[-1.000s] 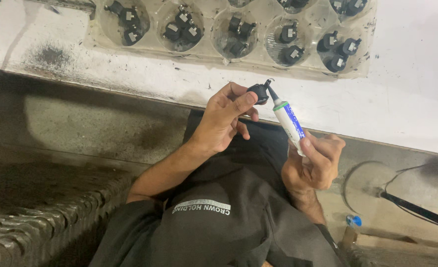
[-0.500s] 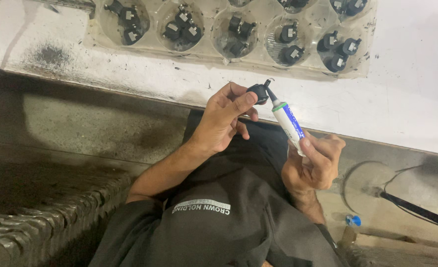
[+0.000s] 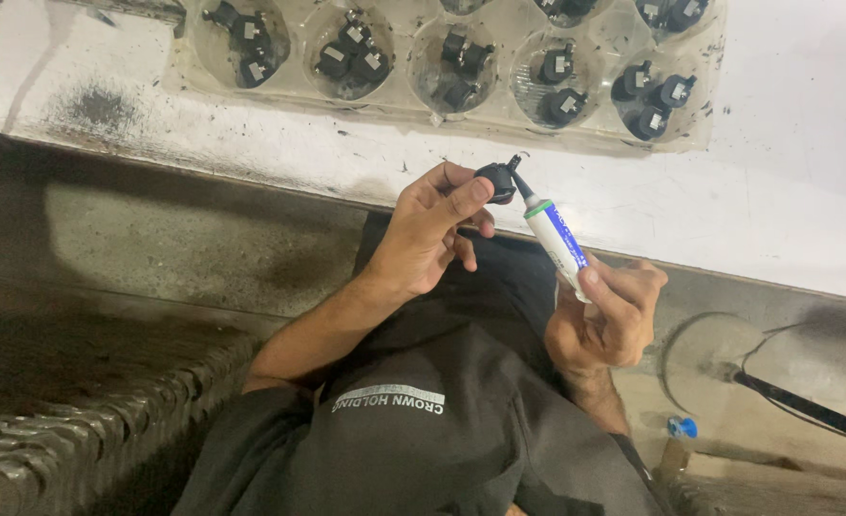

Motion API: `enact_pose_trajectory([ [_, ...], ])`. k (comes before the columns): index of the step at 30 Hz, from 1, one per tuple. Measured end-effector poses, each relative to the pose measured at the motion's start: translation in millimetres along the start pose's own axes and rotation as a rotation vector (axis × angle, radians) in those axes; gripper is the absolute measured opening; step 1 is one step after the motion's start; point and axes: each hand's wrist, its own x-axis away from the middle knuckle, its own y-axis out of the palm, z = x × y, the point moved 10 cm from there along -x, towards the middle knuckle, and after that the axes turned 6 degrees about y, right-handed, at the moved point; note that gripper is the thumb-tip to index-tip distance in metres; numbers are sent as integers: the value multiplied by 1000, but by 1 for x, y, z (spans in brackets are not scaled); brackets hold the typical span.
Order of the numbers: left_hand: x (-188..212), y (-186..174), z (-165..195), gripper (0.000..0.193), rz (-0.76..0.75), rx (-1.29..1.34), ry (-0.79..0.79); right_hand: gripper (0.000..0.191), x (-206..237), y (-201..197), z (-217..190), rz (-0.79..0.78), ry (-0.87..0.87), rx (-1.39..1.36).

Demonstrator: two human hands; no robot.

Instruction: The person picks small black plug-shaped components one at a time from a plastic tray, squeezes adhesive from a tube onto each component, and places the treated component back into the tray. The person repeats this cycle for successive components and at times handles the tube with both hands.

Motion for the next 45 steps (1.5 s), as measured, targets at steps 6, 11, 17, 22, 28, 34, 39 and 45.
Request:
enact_pose_trajectory([
  [6,0,0,2,31,1,3,-5,42,3,-1,3,-1,4,16],
  [11,1,-1,1,32,12,11,-20,39,6,-2,3,14,-10,5],
  [17,-1,-1,-1,31,3,57,-72,39,7,-2,3,-27,-5,7],
  [22,1,0,1,35,8,58,-143,39,9,1,5,-26,-11,4],
  [28,-28,-1,33,33,-53,-233,-31,36,9,-1,27,4,67,-39],
  [34,-85,44,72,36,-367,-1568,727,27,11,-18,53,97,199,-99],
  [39,-119,63,51,34,-571,-1802,835,22,12,-32,62,139,248,-85],
  [45,-144,46,27,36,-782,-1860,640,18,17,-47,83,237,371,-180],
])
